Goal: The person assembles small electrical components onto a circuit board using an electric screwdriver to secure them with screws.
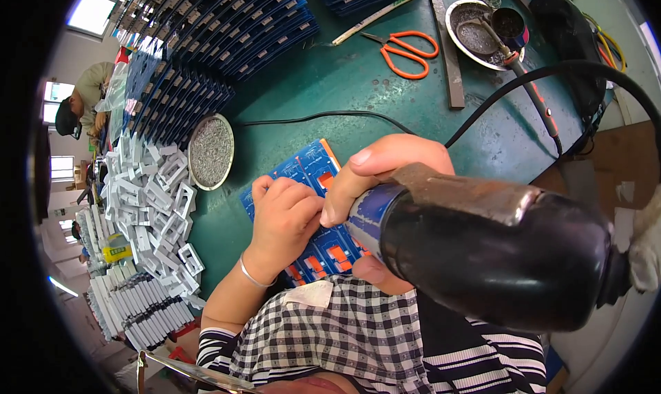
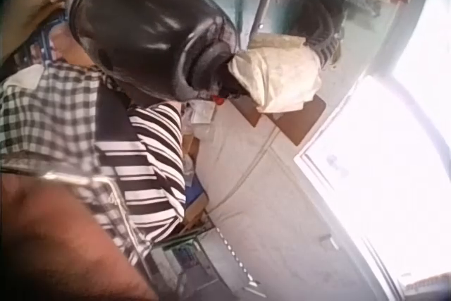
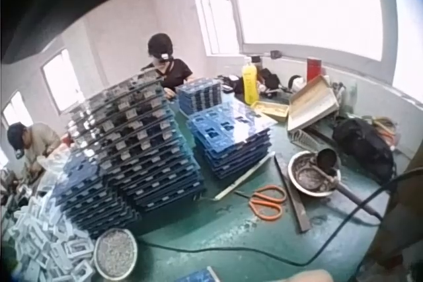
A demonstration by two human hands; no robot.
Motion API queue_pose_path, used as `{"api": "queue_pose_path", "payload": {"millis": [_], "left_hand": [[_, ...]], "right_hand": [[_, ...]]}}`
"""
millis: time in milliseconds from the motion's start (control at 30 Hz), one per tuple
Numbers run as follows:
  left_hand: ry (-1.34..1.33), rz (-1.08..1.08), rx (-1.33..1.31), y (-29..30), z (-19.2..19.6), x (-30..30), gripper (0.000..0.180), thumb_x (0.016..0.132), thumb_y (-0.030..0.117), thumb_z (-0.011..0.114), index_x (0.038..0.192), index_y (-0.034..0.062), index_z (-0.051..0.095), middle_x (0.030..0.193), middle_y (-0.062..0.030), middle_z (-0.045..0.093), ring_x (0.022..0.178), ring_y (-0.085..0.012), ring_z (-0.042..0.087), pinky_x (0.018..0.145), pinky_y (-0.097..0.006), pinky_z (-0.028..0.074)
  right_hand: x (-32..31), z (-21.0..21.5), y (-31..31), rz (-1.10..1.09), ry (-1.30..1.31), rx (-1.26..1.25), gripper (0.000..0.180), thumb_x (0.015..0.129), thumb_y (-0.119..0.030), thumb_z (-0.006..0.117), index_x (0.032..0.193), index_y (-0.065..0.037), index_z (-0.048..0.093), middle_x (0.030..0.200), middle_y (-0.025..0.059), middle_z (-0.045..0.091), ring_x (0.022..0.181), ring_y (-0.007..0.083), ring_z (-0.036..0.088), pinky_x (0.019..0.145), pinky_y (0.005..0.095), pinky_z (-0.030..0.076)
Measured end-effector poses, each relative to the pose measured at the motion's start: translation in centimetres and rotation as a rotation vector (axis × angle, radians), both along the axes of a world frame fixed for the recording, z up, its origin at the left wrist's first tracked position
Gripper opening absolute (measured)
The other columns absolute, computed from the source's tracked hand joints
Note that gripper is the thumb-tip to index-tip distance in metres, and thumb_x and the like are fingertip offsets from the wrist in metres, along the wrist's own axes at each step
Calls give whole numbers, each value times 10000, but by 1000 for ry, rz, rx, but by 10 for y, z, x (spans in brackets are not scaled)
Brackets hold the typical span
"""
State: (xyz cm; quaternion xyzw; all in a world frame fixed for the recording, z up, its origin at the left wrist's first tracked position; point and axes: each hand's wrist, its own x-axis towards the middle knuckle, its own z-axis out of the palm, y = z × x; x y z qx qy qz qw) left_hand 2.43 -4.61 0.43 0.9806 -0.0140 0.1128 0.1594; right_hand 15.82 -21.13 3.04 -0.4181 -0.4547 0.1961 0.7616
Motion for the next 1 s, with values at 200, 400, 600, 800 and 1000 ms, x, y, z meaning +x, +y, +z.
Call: {"api": "queue_pose_path", "payload": {"millis": [200, 400, 600, 800, 1000], "left_hand": [[-98, 46, -102, 1, -14, -9, 170, 686, 207, 755, 811, 158, 650, 751, 41, 555, 774, -165, 524, 774, -368, 316], [-106, 38, -172, 4, -17, -11, 174, 690, 193, 750, 828, 162, 649, 770, 39, 550, 782, -168, 517, 783, -368, 314], [-104, 28, -169, 4, -17, -11, 182, 697, 196, 743, 846, 173, 641, 783, 40, 529, 798, -165, 506, 793, -372, 318], [-112, 31, -155, 5, -20, -13, 218, 693, 197, 746, 881, 172, 638, 814, 36, 532, 813, -170, 511, 803, -380, 324], [-1, 30, -216, 6, -1, -23, 508, 647, 266, 786, 1085, 119, 575, 1035, -7, 556, 1021, -209, 494, 895, -417, 304]], "right_hand": [[-5, 6, 12, 78, -101, -5, 626, 852, -251, 695, 1304, -83, 295, 881, 126, 581, 760, 257, 615, 711, 387, 494], [-4, 1, 22, 130, -67, 32, 629, 847, -268, 704, 1301, -90, 307, 868, 111, 585, 761, 254, 623, 708, 369, 503], [-9, 2, 28, 141, -46, 33, 638, 832, -277, 726, 1292, -105, 318, 866, 100, 587, 759, 251, 623, 707, 366, 503], [-16, 4, 30, 113, -112, -64, 648, 797, -224, 753, 1266, -68, 334, 868, 116, 586, 766, 241, 624, 719, 361, 510], [-15, -23, 32, 100, -143, -170, 603, 755, -142, 758, 1209, -37, 374, 853, 128, 592, 765, 219, 629, 698, 327, 521]]}}
